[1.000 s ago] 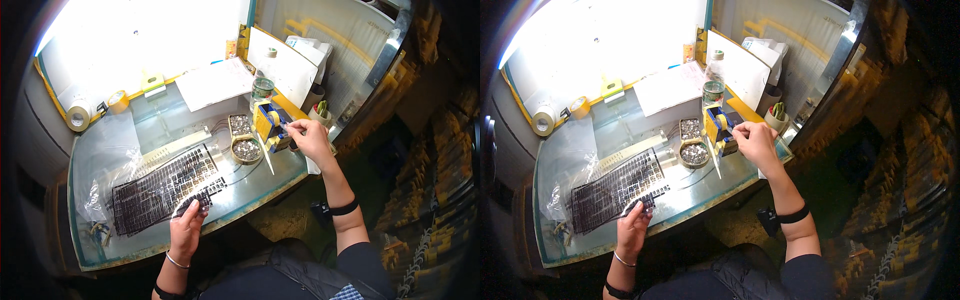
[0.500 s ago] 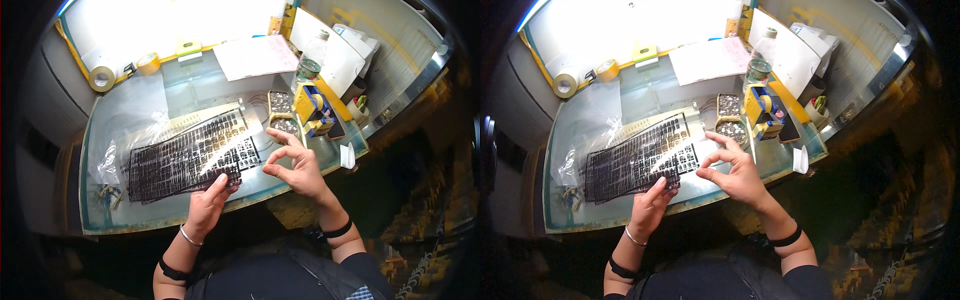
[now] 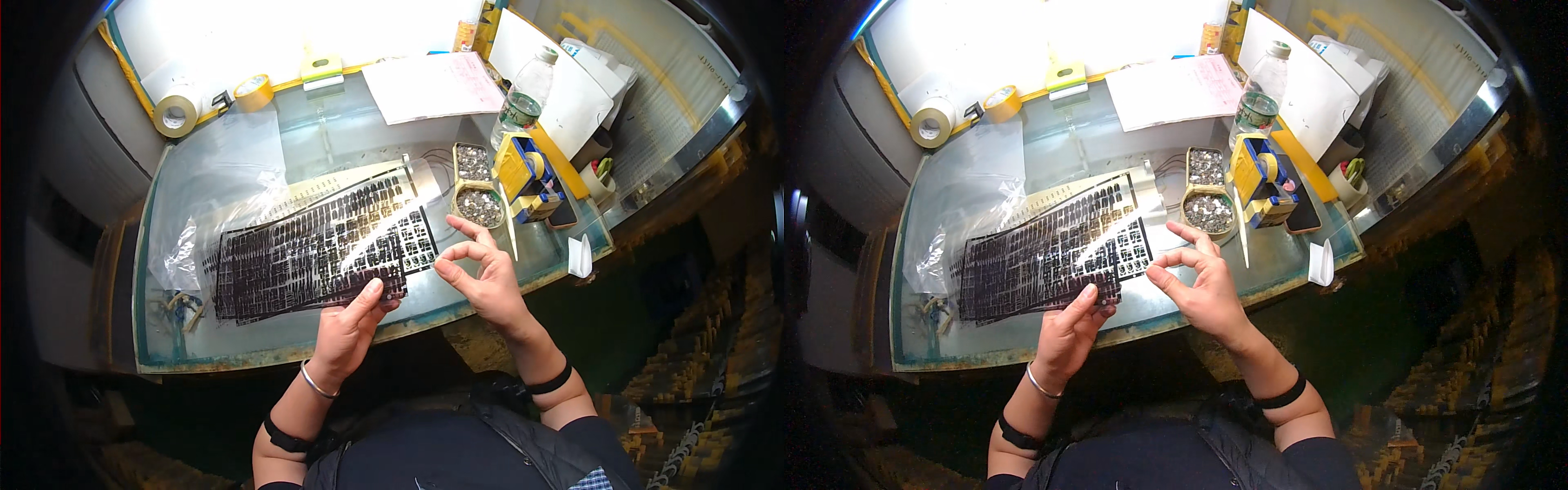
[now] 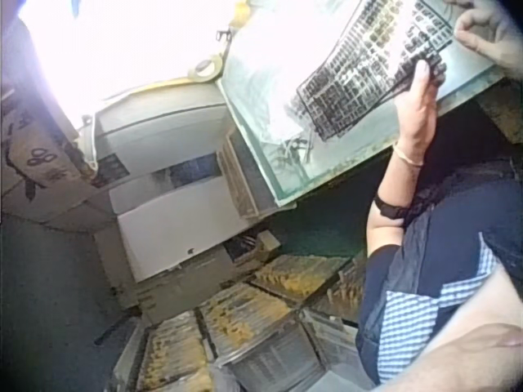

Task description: The recorder is inspecting and sorting small metal components on a transparent sheet and then moving them to an inspection station.

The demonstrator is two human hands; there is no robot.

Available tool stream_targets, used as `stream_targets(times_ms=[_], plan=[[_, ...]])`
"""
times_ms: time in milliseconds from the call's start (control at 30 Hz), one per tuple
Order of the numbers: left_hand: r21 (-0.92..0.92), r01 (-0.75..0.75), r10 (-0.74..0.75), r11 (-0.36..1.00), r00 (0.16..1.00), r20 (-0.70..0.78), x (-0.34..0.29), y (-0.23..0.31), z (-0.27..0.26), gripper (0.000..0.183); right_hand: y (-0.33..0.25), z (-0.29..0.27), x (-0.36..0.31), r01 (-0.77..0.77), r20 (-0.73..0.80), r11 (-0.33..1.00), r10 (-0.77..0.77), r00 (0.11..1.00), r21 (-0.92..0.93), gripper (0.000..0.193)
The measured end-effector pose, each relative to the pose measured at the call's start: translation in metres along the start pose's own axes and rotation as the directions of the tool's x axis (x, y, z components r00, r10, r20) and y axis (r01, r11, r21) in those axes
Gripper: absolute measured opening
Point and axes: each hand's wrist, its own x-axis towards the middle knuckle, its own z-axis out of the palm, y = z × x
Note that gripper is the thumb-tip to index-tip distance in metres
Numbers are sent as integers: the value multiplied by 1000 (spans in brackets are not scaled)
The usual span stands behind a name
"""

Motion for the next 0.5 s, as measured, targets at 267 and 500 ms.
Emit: stream_targets(times_ms=[267,500], plan=[[-23,-15,15,1000,1000,9,0,-1,-1,22,4,8,-3,60,-71,984,-73,995,-170,28],[-25,-23,23,999,1000,-6,0,-2,-1,22,-4,6,5,-527,356,717,396,847,456,35]])
